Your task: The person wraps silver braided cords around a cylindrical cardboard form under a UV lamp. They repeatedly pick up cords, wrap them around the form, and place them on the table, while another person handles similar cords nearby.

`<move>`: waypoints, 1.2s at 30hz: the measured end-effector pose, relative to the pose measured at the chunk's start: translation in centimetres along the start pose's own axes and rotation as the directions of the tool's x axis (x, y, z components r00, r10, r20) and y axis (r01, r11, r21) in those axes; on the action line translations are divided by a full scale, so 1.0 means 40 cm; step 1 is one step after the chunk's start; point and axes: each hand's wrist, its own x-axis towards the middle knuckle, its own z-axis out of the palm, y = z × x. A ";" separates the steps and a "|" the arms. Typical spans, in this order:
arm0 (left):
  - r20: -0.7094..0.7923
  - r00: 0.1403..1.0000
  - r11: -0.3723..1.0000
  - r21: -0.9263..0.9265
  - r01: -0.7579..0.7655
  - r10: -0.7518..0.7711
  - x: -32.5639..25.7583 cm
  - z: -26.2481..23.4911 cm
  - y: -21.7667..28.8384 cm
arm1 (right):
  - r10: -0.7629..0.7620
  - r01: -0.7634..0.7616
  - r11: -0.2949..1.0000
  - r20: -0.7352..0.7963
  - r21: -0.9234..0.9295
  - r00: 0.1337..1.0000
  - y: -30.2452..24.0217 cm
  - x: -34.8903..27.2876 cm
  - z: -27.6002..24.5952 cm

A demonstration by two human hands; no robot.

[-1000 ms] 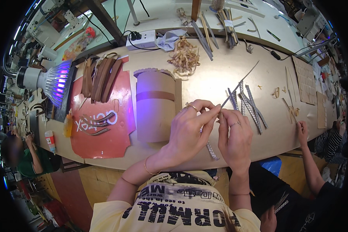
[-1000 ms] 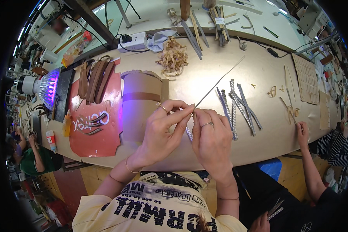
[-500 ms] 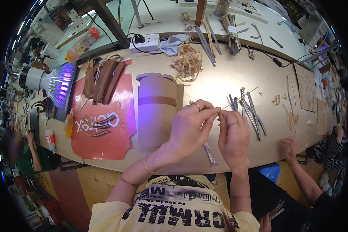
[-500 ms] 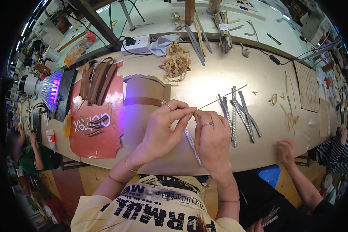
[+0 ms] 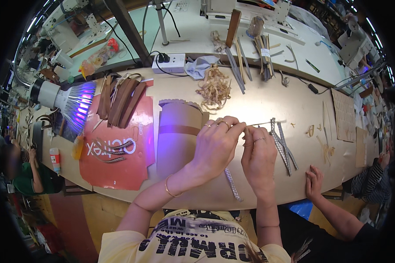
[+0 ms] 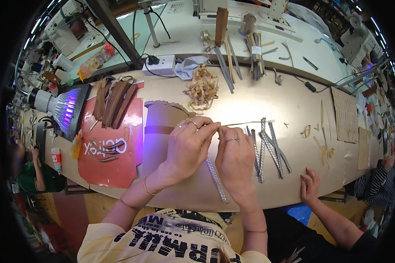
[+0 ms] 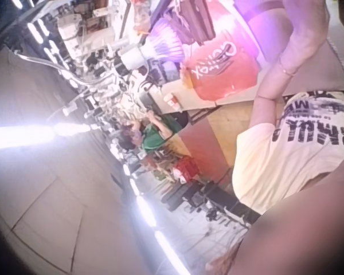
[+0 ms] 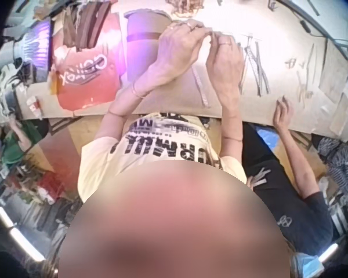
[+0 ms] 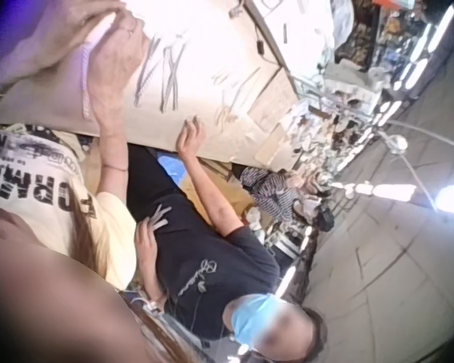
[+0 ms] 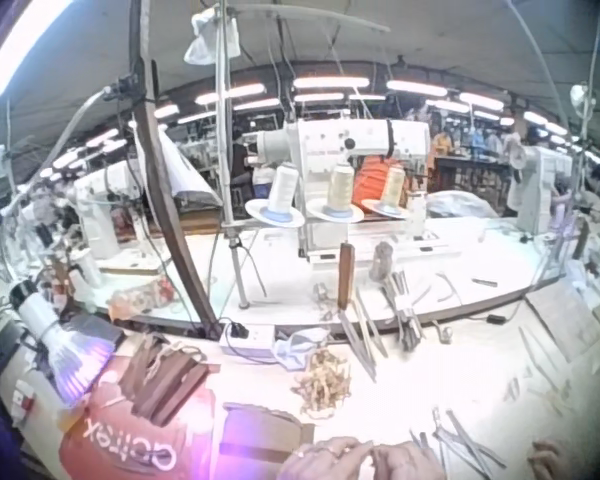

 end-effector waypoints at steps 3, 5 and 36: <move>-0.020 1.000 1.000 -0.018 0.022 -0.023 0.017 -0.007 -0.021 | -0.023 0.024 1.000 0.012 -0.019 1.000 -0.001 0.027 0.017; -0.013 0.998 0.998 -0.024 0.056 -0.056 0.028 -0.015 -0.035 | -0.037 0.037 0.999 0.010 -0.006 0.999 -0.005 0.045 0.032; -0.195 0.837 0.858 -0.058 0.511 -0.511 -0.181 -0.453 -0.214 | 0.298 -0.211 0.836 0.097 -0.507 0.950 0.320 0.257 0.304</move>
